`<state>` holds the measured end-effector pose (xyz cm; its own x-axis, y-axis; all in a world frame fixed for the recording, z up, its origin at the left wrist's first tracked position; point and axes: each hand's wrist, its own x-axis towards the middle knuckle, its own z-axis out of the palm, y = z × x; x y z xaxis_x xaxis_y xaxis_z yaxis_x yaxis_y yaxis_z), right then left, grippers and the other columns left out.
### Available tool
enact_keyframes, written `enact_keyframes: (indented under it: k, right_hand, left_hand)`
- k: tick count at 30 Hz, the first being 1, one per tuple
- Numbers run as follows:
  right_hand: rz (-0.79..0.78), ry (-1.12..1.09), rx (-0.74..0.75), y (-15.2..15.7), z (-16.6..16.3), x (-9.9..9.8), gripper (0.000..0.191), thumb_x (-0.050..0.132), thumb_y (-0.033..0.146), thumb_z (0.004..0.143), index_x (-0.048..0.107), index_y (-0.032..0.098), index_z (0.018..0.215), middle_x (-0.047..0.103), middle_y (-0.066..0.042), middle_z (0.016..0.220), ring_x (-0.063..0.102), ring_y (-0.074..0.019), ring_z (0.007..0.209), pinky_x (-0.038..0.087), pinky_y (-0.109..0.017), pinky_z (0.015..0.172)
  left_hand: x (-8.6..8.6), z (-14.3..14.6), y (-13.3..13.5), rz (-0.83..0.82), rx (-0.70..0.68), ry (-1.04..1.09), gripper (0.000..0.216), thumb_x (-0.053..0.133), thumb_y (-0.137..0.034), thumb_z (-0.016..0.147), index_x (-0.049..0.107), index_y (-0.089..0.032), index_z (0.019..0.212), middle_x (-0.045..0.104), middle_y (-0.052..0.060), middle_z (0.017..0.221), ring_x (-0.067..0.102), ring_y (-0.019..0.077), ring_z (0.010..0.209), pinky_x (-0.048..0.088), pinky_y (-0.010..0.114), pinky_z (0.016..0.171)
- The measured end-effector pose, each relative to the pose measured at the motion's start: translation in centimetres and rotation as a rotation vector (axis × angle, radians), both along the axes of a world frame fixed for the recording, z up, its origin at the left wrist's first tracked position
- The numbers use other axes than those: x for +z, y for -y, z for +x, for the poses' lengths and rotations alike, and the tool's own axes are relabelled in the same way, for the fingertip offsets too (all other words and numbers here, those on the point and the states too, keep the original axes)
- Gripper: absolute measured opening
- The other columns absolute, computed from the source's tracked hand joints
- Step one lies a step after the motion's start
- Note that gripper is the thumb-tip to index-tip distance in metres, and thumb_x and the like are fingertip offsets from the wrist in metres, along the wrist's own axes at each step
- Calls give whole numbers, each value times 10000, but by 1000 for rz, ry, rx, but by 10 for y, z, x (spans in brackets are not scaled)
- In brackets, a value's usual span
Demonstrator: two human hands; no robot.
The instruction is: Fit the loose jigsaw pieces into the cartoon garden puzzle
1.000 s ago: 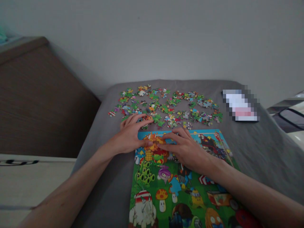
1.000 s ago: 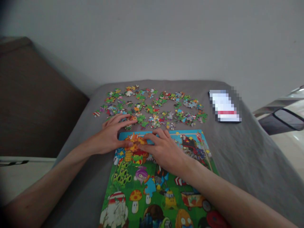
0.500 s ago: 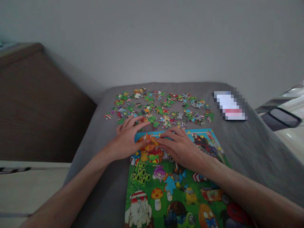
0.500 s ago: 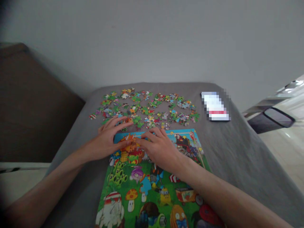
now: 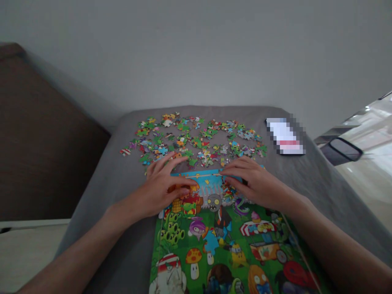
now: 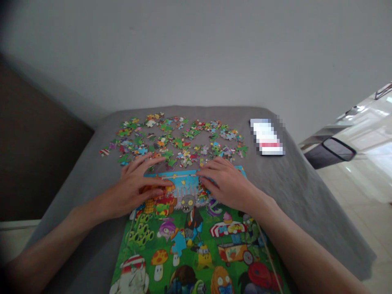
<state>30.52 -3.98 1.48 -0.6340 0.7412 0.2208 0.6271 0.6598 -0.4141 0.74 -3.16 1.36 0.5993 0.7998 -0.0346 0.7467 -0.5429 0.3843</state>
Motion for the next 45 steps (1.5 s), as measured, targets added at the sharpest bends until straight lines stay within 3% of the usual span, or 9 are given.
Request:
enact_keyframes:
  k: [10, 17, 22, 28, 32, 35, 39, 42, 45]
  right_hand:
    - [27, 85, 75, 18, -23, -7, 296, 513, 263, 995, 667, 228, 1246, 621, -99, 1214, 507, -262, 1130, 454, -466, 986]
    - [48, 7, -30, 14, -37, -16, 290, 631, 365, 932, 696, 202, 1163, 651, -104, 1156, 518, -278, 1084, 458, -475, 942]
    - [53, -12, -54, 5, -36, -20, 229, 686, 314, 893, 720, 244, 1108, 641, -96, 1165, 495, -293, 1102, 442, -497, 931]
    - [-106, -68, -31, 3, -36, -12, 162, 706, 207, 869, 656, 206, 1023, 668, -73, 1061, 543, -257, 1058, 462, -443, 917]
    - [-232, -133, -56, 5, -40, -7, 91, 623, 153, 903, 634, 221, 962, 684, -29, 922, 622, -185, 880, 502, -332, 775]
    - [-282, -180, -73, 3, -41, -5, 86, 618, 153, 897, 644, 227, 933, 697, -3, 873, 638, -164, 803, 500, -308, 731]
    - [-227, -220, -101, 0, -40, -6, 130, 586, 178, 917, 672, 226, 1002, 731, -35, 983, 658, -187, 916, 508, -345, 811]
    - [-177, -241, -94, -2, -37, -9, 230, 548, 202, 943, 667, 232, 1138, 727, -58, 1063, 650, -199, 981, 511, -379, 852]
    - [-157, -242, -50, -3, -33, -12, 293, 521, 194, 957, 649, 228, 1218, 717, -71, 1105, 630, -203, 1030, 498, -401, 898]
  left_hand:
    - [-2, -6, -4, 64, -97, 37, 192, 669, -427, 900, 730, -510, 1062, 499, -53, 1463, 272, 343, 1437, 202, 661, 1139]
    - [1, 3, 0, -34, 71, 59, 90, 746, -445, 829, 792, -421, 902, 449, -45, 1508, 187, 377, 1466, 216, 683, 1120]
    - [2, 5, 2, -66, 74, 65, 95, 731, -371, 856, 785, -422, 916, 447, -54, 1508, 170, 362, 1475, 206, 693, 1117]
    - [1, 7, 5, -72, 167, 43, 99, 761, -421, 819, 789, -364, 895, 374, -19, 1557, 130, 390, 1479, 193, 698, 1113]
    - [-1, 8, 5, -80, 192, 58, 79, 758, -393, 826, 783, -329, 865, 322, -19, 1581, 122, 388, 1478, 217, 698, 1100]
    - [1, 5, 3, -50, 123, 61, 70, 728, -373, 857, 774, -335, 893, 381, -17, 1543, 172, 358, 1464, 247, 678, 1096]
    - [12, -1, 7, 96, -109, 56, 182, 610, -417, 945, 739, -378, 1067, 544, -3, 1403, 351, 290, 1370, 285, 555, 1119]
    - [24, 2, 20, 84, -262, -1, 277, 500, -400, 1010, 681, -305, 1196, 641, 17, 1280, 531, 224, 1208, 377, 424, 1070]
    - [29, 7, 40, 74, -299, -112, 368, 496, -403, 1012, 608, -216, 1309, 626, 57, 1332, 562, 231, 1209, 401, 398, 1050]
